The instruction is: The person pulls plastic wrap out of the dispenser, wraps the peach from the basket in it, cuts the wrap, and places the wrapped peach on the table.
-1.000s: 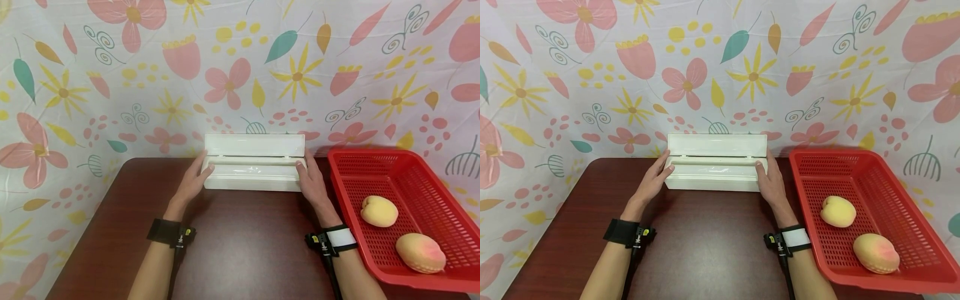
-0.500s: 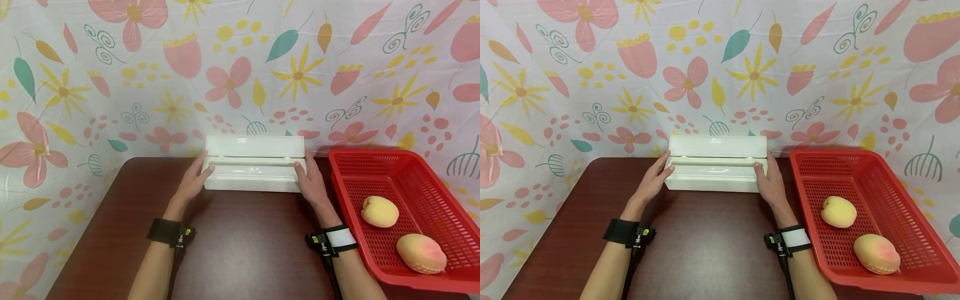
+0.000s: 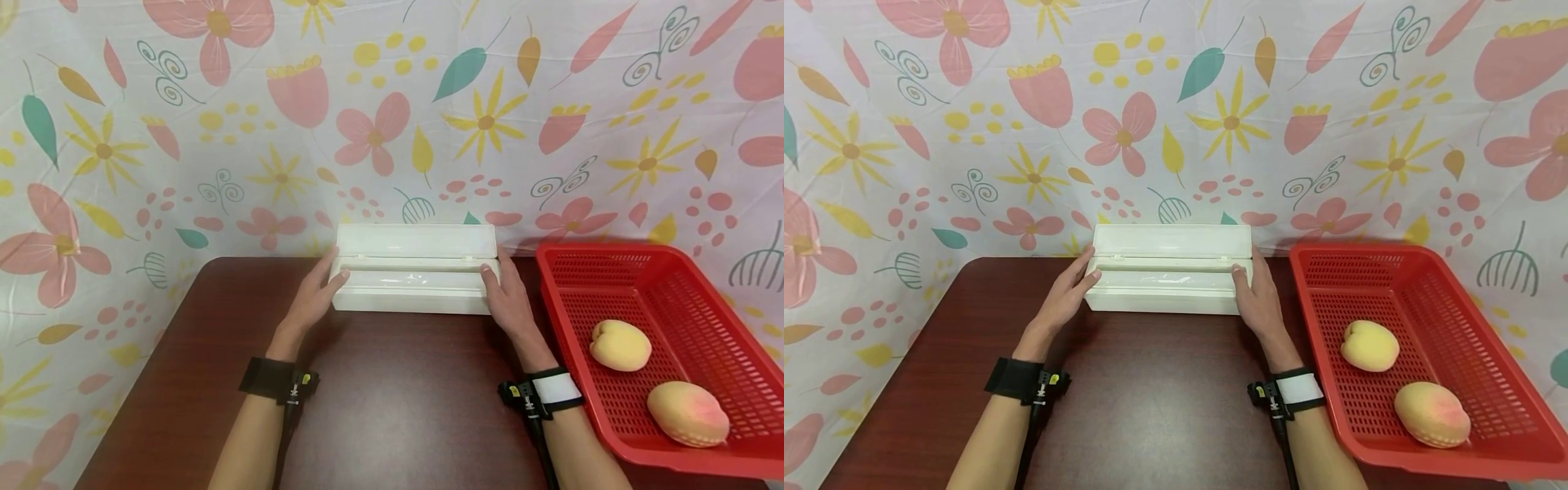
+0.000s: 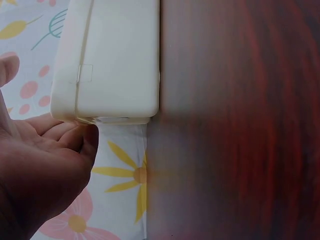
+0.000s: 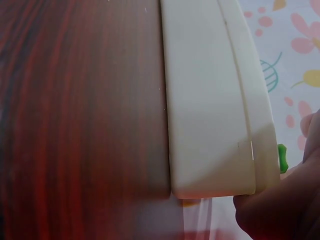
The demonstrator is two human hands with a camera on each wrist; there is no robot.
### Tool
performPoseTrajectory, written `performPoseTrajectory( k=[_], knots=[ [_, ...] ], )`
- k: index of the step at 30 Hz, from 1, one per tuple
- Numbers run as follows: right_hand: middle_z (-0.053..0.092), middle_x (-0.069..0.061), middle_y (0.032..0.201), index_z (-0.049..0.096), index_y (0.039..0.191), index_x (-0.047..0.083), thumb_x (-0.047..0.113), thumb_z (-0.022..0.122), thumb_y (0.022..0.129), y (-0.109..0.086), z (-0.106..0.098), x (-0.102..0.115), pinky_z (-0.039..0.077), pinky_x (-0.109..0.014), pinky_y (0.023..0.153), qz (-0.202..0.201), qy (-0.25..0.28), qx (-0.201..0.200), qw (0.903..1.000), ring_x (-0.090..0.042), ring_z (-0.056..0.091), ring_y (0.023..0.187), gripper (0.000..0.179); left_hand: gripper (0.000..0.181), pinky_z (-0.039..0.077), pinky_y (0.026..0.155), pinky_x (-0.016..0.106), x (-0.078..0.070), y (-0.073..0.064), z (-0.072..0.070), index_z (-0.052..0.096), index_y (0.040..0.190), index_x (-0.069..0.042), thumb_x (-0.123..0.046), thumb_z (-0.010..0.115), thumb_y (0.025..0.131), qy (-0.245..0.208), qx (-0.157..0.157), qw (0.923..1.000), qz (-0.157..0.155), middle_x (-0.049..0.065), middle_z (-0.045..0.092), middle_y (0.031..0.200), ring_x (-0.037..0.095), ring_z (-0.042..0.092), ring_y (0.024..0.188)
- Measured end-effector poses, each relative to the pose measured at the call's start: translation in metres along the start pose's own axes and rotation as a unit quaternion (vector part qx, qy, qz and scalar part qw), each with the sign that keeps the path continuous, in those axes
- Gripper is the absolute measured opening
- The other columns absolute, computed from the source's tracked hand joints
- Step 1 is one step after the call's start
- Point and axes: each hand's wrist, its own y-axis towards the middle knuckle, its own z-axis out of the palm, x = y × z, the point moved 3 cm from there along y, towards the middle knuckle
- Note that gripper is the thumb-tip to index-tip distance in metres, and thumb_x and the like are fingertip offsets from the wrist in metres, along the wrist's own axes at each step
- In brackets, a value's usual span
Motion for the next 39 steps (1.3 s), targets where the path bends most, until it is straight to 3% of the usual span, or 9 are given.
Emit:
performPoseTrajectory(
  k=[12,26,32,36,39],
  knots=[
    [0.019,-0.008,0.177,0.012,0.172,0.019,0.040,0.042,0.113,-0.001,0.000,-0.001,0.015,-0.062,0.129,0.008,-0.005,0.010,0.9999,-0.029,0.019,0.161,0.070,0.077,0.017,0.131,0.049,0.001,-0.001,0.000,0.030,0.169,-0.021,-0.055,0.057,0.106,0.008,-0.007,0.9999,-0.008,-0.001,0.026,0.175,0.017,0.018,0.162],
    [0.021,-0.016,0.174,0.017,0.170,0.007,0.039,0.041,0.113,-0.001,-0.002,-0.004,0.016,-0.063,0.128,0.021,-0.021,0.009,0.9995,-0.036,0.020,0.160,0.069,0.078,0.020,0.130,0.051,0.005,0.002,0.001,0.032,0.168,-0.023,-0.062,0.055,0.104,0.049,-0.014,0.9987,-0.009,-0.004,0.028,0.174,0.019,0.022,0.161],
    [0.022,-0.013,0.175,0.022,0.170,0.012,0.038,0.041,0.113,-0.001,-0.003,-0.006,0.017,-0.062,0.128,0.035,-0.009,0.008,0.9993,-0.034,0.020,0.160,0.065,0.069,0.024,0.128,0.052,0.001,0.007,0.009,0.044,0.161,-0.013,-0.048,0.064,0.104,0.090,-0.020,0.9953,0.030,0.009,0.034,0.171,0.027,0.029,0.158],
    [0.027,-0.011,0.174,0.040,0.162,0.012,0.029,0.046,0.113,0.000,-0.003,-0.005,0.020,-0.061,0.128,0.023,0.004,-0.007,0.9997,-0.032,0.024,0.160,0.053,0.052,0.028,0.125,0.055,-0.003,0.007,0.015,0.060,0.147,-0.013,-0.040,0.069,0.103,0.116,-0.027,0.9898,0.079,0.012,0.036,0.168,0.030,0.033,0.156],
    [0.032,-0.012,0.172,0.056,0.148,0.006,0.020,0.050,0.111,0.000,-0.004,-0.003,0.023,-0.060,0.127,0.003,0.011,-0.020,0.9997,-0.033,0.029,0.158,0.040,0.040,0.030,0.124,0.056,-0.006,0.006,0.018,0.069,0.135,-0.011,-0.033,0.072,0.102,0.126,-0.037,0.9861,0.102,0.014,0.033,0.170,0.032,0.034,0.155]
  ],
)
